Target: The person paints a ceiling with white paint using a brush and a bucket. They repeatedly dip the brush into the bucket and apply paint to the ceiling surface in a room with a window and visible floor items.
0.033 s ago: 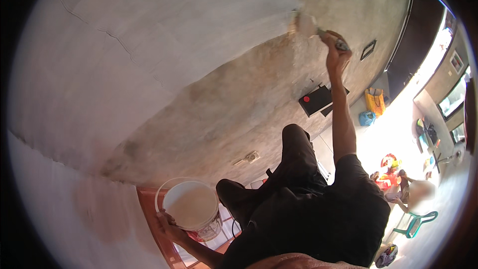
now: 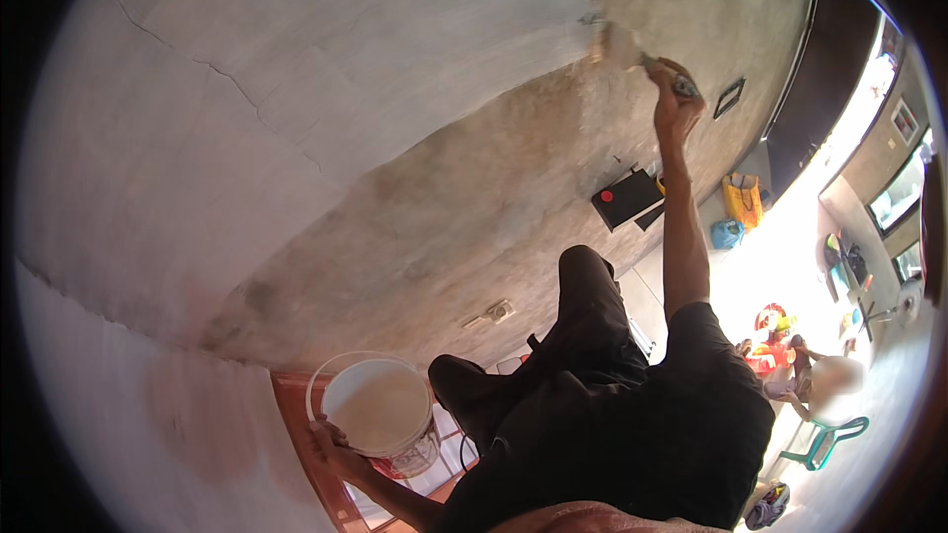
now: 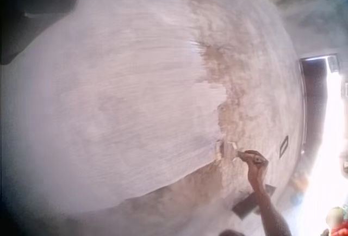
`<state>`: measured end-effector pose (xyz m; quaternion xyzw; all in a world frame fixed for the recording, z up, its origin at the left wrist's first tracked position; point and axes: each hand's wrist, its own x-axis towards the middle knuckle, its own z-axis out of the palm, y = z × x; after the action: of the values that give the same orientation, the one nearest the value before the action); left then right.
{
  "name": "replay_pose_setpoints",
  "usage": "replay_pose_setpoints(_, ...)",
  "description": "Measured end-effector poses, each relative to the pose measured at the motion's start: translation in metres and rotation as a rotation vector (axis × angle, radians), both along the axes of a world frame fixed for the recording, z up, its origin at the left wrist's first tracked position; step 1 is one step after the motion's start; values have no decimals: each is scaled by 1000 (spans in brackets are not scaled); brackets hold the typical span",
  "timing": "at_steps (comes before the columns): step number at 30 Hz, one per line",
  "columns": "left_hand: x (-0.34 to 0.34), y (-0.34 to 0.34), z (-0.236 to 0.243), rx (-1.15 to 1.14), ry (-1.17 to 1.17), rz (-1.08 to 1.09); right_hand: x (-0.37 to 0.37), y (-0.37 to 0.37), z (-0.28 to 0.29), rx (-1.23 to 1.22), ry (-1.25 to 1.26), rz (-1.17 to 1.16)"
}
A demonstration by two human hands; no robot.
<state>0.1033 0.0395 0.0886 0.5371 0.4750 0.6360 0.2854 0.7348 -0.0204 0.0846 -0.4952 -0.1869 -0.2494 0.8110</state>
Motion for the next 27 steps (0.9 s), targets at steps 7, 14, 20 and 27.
replay_pose_setpoints(7, -9, 6, -9, 36, 26, -50, 36, -1, -2, -108, -124, -320)
replay_pose_setpoints(14, -9, 1, -6, -33, 36, 27, -142, 33, 19, -197, -200, 209)
replay_pose_setpoints(20, 7, -6, 5, -57, -2, 124, -98, 4, 39, -241, 53, 368)
replay_pose_setpoints(27, 0, 2, -5, 23, 11, 57, 73, -29, 5, -29, -24, 10)
